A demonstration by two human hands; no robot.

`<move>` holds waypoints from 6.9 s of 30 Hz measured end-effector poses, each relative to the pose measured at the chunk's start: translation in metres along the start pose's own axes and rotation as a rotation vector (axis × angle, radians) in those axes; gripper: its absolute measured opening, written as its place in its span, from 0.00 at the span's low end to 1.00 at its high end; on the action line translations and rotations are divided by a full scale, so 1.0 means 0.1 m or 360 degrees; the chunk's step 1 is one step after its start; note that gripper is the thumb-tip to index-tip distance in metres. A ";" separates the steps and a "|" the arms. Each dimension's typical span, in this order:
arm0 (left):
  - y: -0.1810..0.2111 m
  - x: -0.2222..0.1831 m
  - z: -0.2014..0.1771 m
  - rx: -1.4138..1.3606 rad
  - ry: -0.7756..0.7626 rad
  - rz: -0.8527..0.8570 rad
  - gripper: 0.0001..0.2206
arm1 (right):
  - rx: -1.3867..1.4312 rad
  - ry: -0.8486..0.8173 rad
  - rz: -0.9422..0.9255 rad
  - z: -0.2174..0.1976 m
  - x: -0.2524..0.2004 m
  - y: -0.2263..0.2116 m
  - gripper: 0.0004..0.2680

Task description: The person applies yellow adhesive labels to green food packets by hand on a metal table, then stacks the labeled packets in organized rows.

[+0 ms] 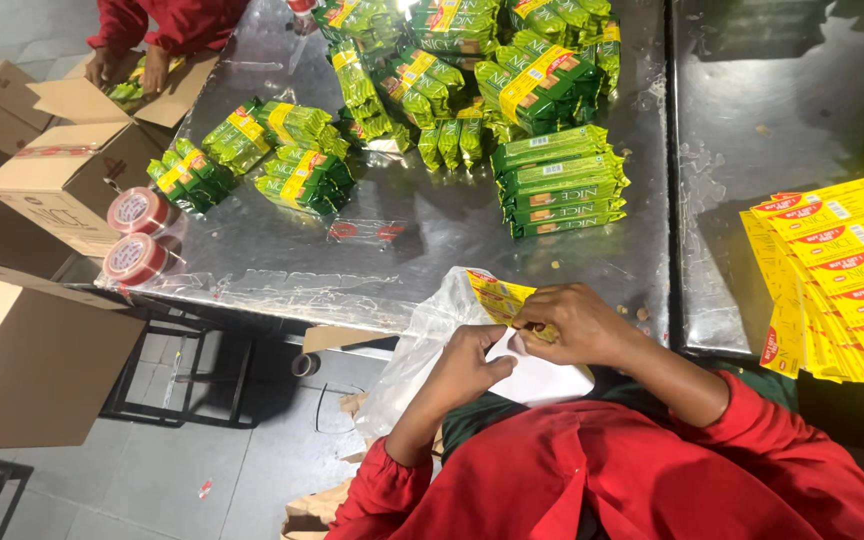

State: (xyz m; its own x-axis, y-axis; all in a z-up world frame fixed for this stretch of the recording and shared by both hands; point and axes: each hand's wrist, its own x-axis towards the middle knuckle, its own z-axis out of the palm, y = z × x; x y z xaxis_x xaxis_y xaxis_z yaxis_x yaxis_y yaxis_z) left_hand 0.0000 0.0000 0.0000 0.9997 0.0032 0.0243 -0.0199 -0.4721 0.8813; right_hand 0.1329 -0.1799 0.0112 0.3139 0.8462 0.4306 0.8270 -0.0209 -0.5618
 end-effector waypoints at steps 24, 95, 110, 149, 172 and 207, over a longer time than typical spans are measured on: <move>-1.54 -0.02 -0.17 -0.1015 0.1041 -0.0077 0.21 | 0.1734 0.1524 0.0778 -0.17 -0.28 1.14 0.04; -0.57 1.07 0.97 0.1020 0.0660 0.0980 0.35 | 0.0473 0.0970 0.1089 -0.05 -0.62 0.80 0.13; -0.32 1.41 0.48 0.1101 0.0355 0.0515 0.37 | 0.0404 0.0931 0.1062 0.16 -0.71 0.96 0.20; -1.56 0.23 -0.04 -0.1509 0.1411 -0.0123 0.36 | 0.0191 -0.0274 0.1034 1.25 0.17 0.98 0.23; -2.10 -0.42 -1.14 -0.0863 0.1564 -0.0064 0.12 | -0.0512 -0.0354 0.0290 1.59 0.57 1.00 0.12; -0.02 0.25 -0.01 0.0011 0.0194 0.0014 0.10 | -0.0180 0.0400 -0.0313 -0.08 0.04 0.24 0.07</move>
State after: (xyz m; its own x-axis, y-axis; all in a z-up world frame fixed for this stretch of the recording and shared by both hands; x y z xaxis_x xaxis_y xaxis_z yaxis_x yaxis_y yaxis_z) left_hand 0.0251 0.0015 -0.0005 0.9903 0.1063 0.0896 -0.0280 -0.4784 0.8777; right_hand 0.1577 -0.1814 0.0049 0.2366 0.6826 0.6915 0.9253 0.0588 -0.3747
